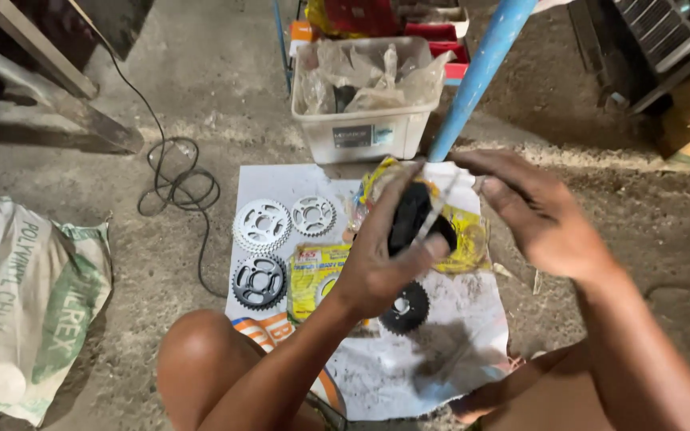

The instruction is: Unpacking a motorcycle sprocket from plastic packaging and cleaning it with a cloth for inspection

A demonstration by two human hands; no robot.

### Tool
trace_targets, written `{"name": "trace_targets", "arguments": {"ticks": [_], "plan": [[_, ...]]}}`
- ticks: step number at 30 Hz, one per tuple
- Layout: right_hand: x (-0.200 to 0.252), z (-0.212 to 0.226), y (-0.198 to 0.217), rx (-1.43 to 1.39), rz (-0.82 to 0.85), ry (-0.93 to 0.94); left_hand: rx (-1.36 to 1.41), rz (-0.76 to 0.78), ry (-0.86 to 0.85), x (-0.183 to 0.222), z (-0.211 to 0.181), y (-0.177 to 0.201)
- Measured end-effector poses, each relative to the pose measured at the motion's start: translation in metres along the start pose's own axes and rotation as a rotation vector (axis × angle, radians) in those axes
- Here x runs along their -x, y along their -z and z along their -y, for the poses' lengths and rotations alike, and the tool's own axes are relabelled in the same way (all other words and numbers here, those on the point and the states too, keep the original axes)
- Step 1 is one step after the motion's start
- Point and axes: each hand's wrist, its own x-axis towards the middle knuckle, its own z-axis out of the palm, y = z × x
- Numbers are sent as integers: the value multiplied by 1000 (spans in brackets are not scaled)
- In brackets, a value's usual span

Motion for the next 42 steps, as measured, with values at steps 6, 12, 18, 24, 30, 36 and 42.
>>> {"name": "trace_targets", "arguments": {"ticks": [6, 12, 18, 24, 30, 36, 42], "plan": [[-4, -94, -32, -903, 363, -123, 179, 174, 105, 1, 2, 11], [23, -166, -60, -1284, 100, -701, 69, 10, -18, -8, 20, 24], [58, -280, -82, -355, -114, 685, -95, -97, 27, -14, 9, 27], [25, -86, -46, -1335, 38, -293, -32, -233, 73, -15, 20, 25], [23, -83, -49, -1223, -413, -562, -127, -263, 6, -17, 18, 22], [32, -75, -54, -808, -461, -536, -287, -291, -105, -17, 12, 13], [33, -63, -71, -867, -404, -365, -356, -376, -87, -11, 22, 10]]}}
